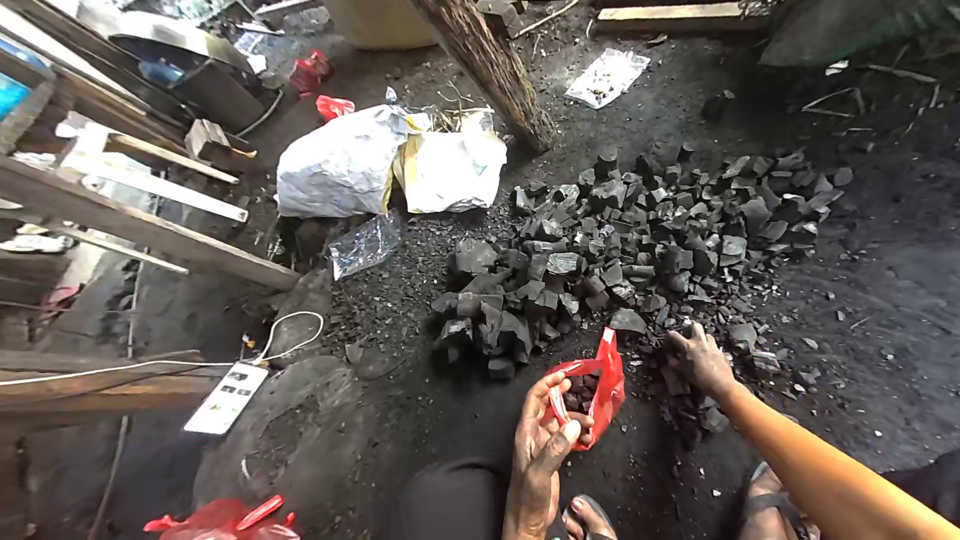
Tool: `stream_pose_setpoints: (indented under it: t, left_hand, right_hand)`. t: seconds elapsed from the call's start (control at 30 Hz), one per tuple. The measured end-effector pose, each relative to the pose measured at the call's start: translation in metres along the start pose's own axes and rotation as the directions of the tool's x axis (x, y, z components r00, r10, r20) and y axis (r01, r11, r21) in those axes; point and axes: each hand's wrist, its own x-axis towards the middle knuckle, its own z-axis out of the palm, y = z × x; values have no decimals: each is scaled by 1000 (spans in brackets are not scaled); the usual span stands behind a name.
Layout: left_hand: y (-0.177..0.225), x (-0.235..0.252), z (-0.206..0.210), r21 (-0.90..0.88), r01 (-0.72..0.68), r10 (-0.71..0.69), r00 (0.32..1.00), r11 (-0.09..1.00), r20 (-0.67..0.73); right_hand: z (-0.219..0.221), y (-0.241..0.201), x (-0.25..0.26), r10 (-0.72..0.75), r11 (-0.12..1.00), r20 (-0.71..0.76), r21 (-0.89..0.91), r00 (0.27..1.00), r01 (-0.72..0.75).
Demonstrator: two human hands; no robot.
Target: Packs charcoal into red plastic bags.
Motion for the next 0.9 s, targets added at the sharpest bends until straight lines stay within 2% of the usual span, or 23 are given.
stream_pose_setpoints:
  t: [0.13, 0.2, 0.27, 0.3, 0.37, 0.4, 0.5, 0.57, 0.63, 0.7, 0.73, 0.77, 0.8, 0.87, 0.9]
  left_hand:
    - [-1, 0, -1, -6, -1, 1, 1000, 1000, -11]
    - [-1, 0, -1, -13, -15, 15, 1000, 1000, -24]
    - [0, 0, 2, -15, -28, 27, 999, 999, -46]
    - [-1, 0, 4, -17, -30, 29, 998, 999, -56]
    - [1, -1, 10, -16, -36, 35, 998, 999, -56]
    - [2, -1, 14, -19, -38, 37, 998, 999, -46]
    - [7, -6, 28, -16, -62, 63, 998, 998, 17]
    - [10, -7, 38, -25, -103, 105, 992, 994, 71]
    - [14, -11, 51, -5, -126, 126, 984, 992, 129]
    - [17, -17, 61, 59, -140, 125, 971, 988, 202]
    - [18, -21, 66, 97, -141, 116, 966, 985, 232]
    - [18, -24, 70, 134, -140, 103, 962, 981, 252]
    - [17, -27, 74, 155, -128, 85, 962, 980, 258]
    - [9, -29, 76, 160, -80, 40, 969, 984, 242]
    - [5, -29, 76, 163, -50, 11, 973, 985, 230]
  right_hand:
    - [-10, 18, 10, -6, 966, -47, 260, 999, 18]
    - [-17, 23, 10, 21, 866, -76, 500, 997, 20]
    - [-30, 9, -3, 93, 645, -42, 764, 995, -28]
    - [-38, -3, -12, 120, 468, 5, 881, 993, -61]
    - [-53, -28, -32, 71, 135, 59, 989, 996, -68]
    - [-61, -42, -45, 16, 31, 65, 997, 998, -66]
    - [-71, -77, -87, -267, -64, 42, 996, 963, -61]
    - [-68, -94, -108, -447, -15, 94, 994, 890, -112]
    - [-66, -110, -128, -468, 50, 217, 974, 856, -220]
    - [-60, -124, -138, -311, -5, 292, 951, 905, -308]
    - [-56, -127, -136, -200, -16, 273, 959, 941, -282]
    - [-50, -126, -132, -100, 68, 206, 977, 973, -200]
    - [-43, -120, -126, -48, 258, 109, 962, 993, -93]
    - [-34, -103, -112, -71, 675, -27, 734, 997, 68]
    - [-30, -94, -107, -101, 793, -34, 601, 994, 101]
